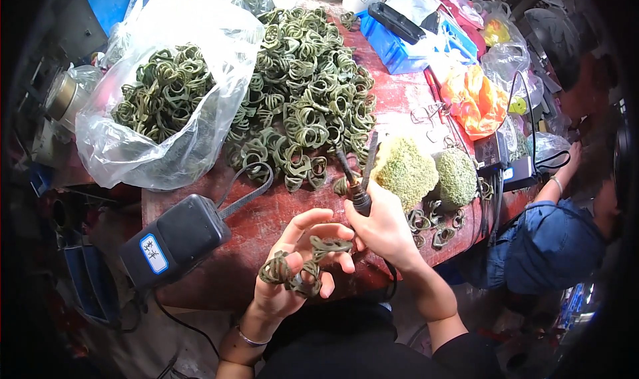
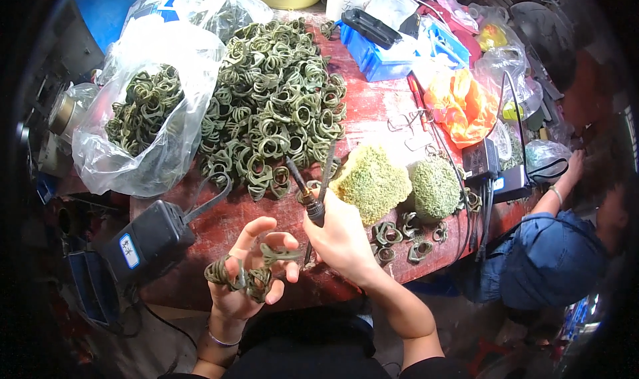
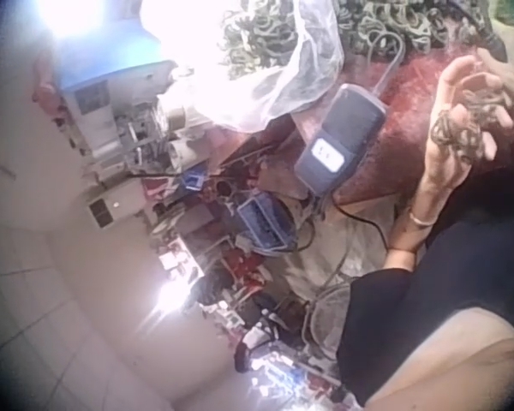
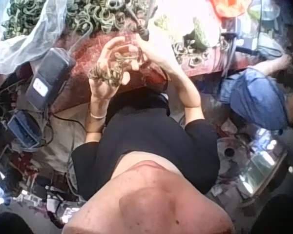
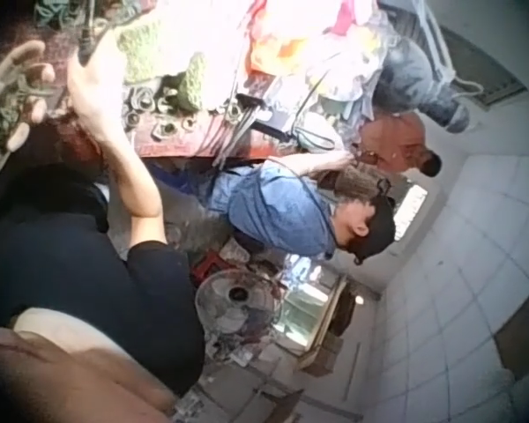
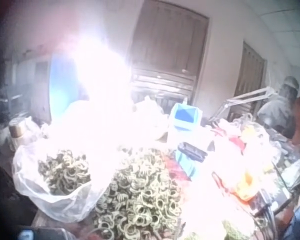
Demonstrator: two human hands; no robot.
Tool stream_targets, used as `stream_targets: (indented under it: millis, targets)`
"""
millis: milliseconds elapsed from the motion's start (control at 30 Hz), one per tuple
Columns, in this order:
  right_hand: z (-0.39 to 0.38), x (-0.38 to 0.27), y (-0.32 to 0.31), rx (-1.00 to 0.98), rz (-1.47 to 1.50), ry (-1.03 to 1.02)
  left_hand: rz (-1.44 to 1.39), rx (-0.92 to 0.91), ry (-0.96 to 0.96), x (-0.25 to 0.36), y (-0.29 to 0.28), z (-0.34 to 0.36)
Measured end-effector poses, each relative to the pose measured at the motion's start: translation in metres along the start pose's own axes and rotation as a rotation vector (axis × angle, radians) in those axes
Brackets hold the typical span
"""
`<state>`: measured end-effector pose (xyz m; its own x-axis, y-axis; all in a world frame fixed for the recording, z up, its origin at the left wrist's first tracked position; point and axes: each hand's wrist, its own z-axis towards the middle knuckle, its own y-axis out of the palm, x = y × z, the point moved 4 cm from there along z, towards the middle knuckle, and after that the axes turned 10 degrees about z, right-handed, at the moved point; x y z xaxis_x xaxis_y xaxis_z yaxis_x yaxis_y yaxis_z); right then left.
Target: Using a wax welder tool to assemble or repair intricate green wax jewelry/candle molds on a production workbench.
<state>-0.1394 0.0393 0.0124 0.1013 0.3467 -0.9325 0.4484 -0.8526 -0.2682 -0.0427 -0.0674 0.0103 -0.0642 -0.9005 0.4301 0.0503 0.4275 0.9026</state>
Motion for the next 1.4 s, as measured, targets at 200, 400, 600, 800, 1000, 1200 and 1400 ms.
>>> stream_targets:
  millis: [200,400,600,800,1000,1200,1400]
  targets:
    - [-0.015,-0.013,-0.002,-0.083,0.153,0.163,0.228,0.140,0.069,0.004,-0.011,-0.002]
    - [-0.049,-0.033,-0.012,-0.092,0.677,0.172,0.847,0.370,0.112,0.018,0.002,0.001]
    - [-0.065,-0.041,-0.011,-0.081,0.829,0.170,1.113,0.252,0.154,0.018,0.032,0.010]
    - [-0.074,-0.041,-0.019,-0.181,0.773,0.189,1.136,0.235,0.134,0.017,0.037,0.014]
    - [-0.076,-0.041,-0.023,-0.226,0.848,0.220,0.838,0.234,-0.147,0.011,0.040,0.018]
    - [-0.076,-0.039,-0.025,-0.185,0.735,0.094,0.980,0.122,-0.185,0.010,0.048,0.018]
    - [-0.080,-0.042,-0.029,-0.136,0.747,0.103,1.130,0.052,-0.110,0.010,0.052,0.017]
